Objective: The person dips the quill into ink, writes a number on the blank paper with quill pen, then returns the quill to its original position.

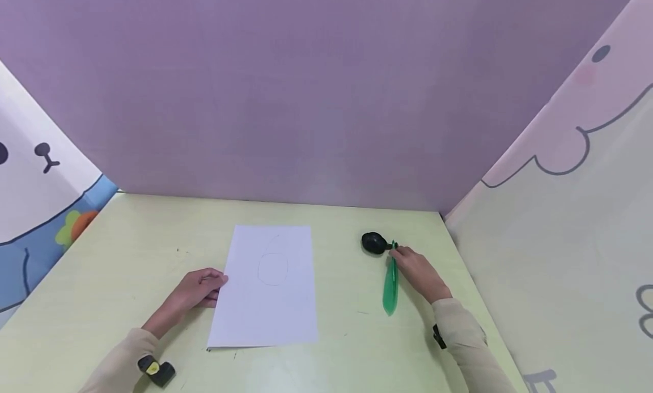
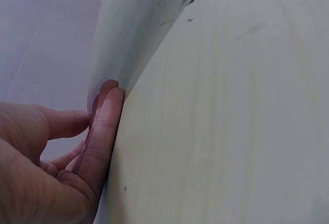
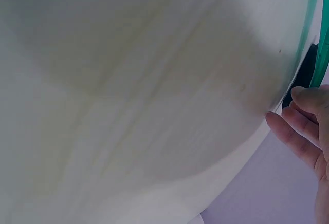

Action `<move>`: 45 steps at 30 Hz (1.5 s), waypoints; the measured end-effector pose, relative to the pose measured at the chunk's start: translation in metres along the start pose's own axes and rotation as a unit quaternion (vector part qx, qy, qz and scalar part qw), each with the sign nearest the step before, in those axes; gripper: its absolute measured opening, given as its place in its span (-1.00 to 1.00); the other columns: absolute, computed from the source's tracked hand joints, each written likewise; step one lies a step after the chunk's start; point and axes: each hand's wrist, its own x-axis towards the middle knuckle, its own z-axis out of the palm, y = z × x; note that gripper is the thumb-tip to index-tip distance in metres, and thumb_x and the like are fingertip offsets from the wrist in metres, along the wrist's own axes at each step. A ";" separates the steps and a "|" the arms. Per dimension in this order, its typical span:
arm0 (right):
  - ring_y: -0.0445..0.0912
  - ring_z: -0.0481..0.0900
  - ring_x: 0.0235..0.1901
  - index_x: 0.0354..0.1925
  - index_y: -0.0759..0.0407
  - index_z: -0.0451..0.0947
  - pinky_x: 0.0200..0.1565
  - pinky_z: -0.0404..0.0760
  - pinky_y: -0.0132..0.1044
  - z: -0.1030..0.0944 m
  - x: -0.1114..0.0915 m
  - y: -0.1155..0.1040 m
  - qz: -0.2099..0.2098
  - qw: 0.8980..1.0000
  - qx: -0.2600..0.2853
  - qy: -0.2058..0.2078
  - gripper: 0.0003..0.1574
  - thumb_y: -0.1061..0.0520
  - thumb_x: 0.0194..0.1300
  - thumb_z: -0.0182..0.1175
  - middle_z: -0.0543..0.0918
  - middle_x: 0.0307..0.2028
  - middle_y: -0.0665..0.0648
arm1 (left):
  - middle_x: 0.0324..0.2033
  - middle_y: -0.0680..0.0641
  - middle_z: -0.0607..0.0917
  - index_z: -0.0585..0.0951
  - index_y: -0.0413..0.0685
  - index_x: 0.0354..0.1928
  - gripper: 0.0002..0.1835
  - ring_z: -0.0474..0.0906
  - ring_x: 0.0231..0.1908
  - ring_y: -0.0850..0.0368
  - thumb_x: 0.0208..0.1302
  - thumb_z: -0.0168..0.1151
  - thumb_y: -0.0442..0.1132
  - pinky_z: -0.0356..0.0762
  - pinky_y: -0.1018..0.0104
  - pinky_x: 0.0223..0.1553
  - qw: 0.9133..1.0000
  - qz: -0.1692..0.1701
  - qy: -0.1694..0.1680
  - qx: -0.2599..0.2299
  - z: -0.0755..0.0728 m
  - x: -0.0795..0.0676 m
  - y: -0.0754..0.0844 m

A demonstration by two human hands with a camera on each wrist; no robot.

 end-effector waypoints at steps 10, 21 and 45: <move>0.10 0.72 -0.18 0.03 0.31 0.58 -0.25 0.81 -0.16 0.003 0.006 -0.004 -0.003 1.000 -0.018 -0.025 -0.51 0.57 0.16 0.38 0.68 -0.14 0.31 | -0.41 -0.06 0.65 0.58 -0.37 0.07 -0.68 0.61 -0.42 0.16 0.52 0.25 -0.20 0.79 0.29 -0.41 1.000 -0.006 0.008 0.003 -0.003 0.002 -0.005; 0.10 0.72 -0.20 0.04 0.29 0.56 -0.26 0.80 -0.15 0.008 0.004 0.000 -0.011 1.000 -0.018 -0.018 -0.49 0.59 0.15 0.36 0.68 -0.13 0.29 | -0.43 -0.04 0.64 0.56 -0.38 0.10 -0.66 0.61 -0.43 0.17 0.54 0.23 -0.19 0.77 0.32 -0.42 1.000 0.007 -0.002 -0.003 -0.004 0.002 -0.006; 0.12 0.73 -0.14 0.06 0.33 0.57 -0.19 0.81 -0.11 0.008 0.003 -0.001 -0.010 1.000 0.004 -0.016 -0.48 0.58 0.15 0.37 0.69 -0.12 0.30 | -0.40 -0.08 0.66 0.55 -0.41 0.11 -0.65 0.64 -0.42 0.16 0.53 0.24 -0.22 0.79 0.30 -0.39 1.000 0.008 -0.006 -0.005 -0.005 -0.003 -0.001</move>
